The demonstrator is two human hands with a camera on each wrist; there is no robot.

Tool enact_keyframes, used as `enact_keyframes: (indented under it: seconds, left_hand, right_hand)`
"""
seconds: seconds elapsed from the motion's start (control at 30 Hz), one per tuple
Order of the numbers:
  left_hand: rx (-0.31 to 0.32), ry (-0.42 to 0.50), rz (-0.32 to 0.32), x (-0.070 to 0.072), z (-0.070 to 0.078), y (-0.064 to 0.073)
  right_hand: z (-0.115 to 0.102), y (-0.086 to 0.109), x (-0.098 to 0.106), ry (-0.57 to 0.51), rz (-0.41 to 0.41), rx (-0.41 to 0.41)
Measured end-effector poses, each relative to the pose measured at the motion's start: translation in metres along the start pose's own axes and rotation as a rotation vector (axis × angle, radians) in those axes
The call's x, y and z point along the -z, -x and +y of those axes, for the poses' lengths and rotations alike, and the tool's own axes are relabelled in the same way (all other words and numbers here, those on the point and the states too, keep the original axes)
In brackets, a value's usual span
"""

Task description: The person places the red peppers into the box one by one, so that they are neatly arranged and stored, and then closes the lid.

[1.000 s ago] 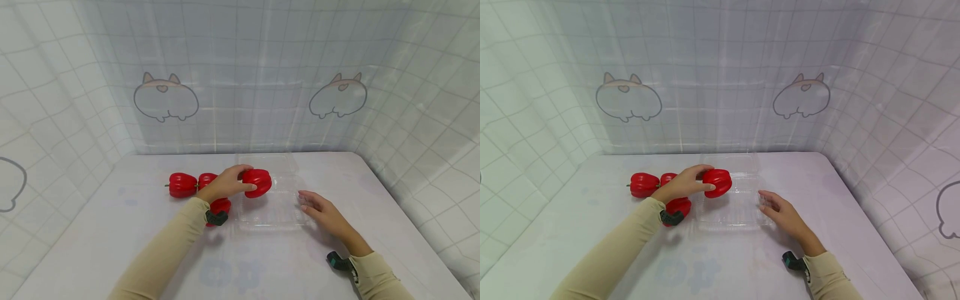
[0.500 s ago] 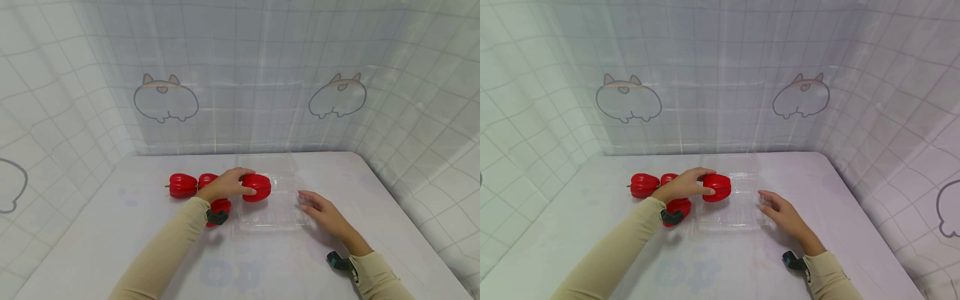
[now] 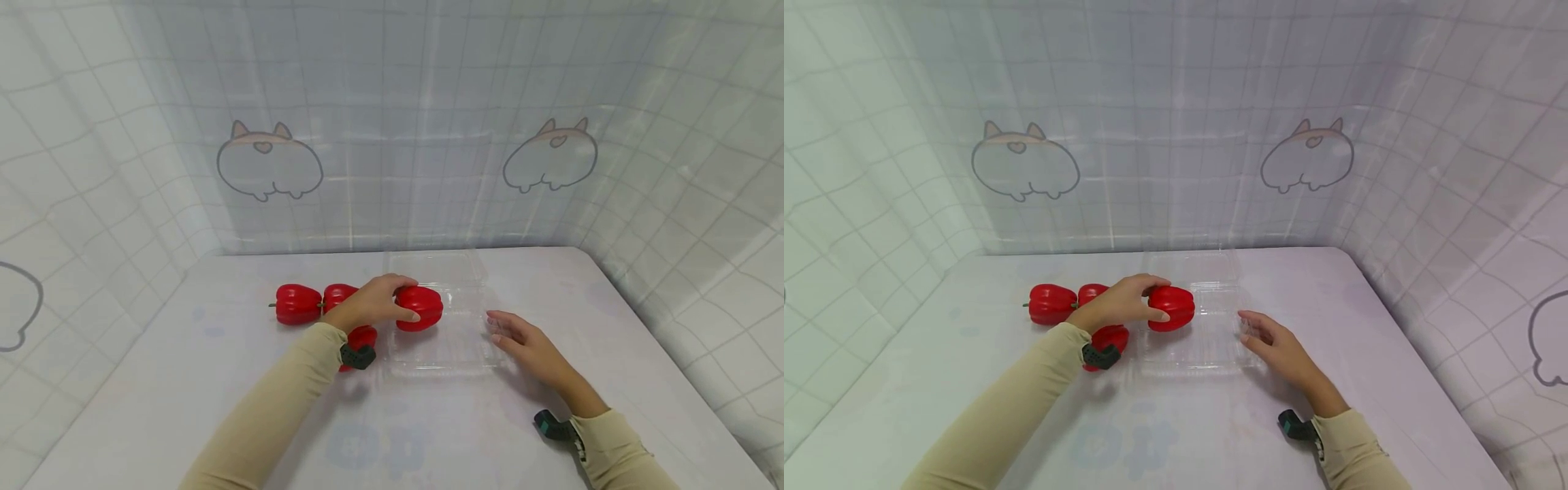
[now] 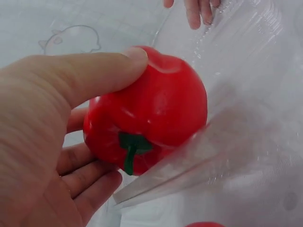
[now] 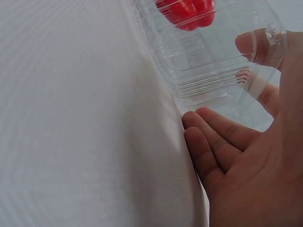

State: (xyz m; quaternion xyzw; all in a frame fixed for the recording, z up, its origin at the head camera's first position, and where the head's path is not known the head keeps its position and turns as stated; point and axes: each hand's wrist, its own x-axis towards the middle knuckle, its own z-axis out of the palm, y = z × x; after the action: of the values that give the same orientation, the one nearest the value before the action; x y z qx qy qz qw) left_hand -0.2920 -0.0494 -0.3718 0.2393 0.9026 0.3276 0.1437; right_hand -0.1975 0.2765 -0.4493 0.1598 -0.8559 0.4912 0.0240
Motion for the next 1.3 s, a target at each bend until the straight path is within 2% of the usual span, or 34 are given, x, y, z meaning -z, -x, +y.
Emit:
enact_keyframes:
  seconds: [0.2, 0.37, 0.57, 0.8, 1.17, 1.3]
  left_hand:
    - [-0.015, -0.052, 0.023, -0.004, 0.000, -0.003]
    - [-0.023, -0.048, 0.030, -0.005, -0.002, -0.004]
    - [-0.047, -0.042, 0.015, -0.005, -0.003, -0.005]
    - [-0.074, -0.080, -0.008, -0.007, -0.002, -0.006]
    - [-0.054, -0.106, 0.043, -0.010, 0.002, -0.006]
    - [-0.051, -0.122, 0.043, -0.012, 0.002, -0.007]
  right_hand:
    - [0.000, 0.001, -0.001, -0.002, -0.001, 0.004]
    - [-0.001, 0.000, 0.000, 0.003, 0.000, 0.006]
    - [-0.001, 0.000, 0.000, 0.005, -0.004, -0.004]
    - [-0.001, 0.000, -0.001, 0.009, -0.001, -0.006]
    - [-0.001, 0.000, -0.001, 0.014, 0.001, -0.022]
    - [-0.001, 0.000, -0.001, 0.020, -0.001, -0.031]
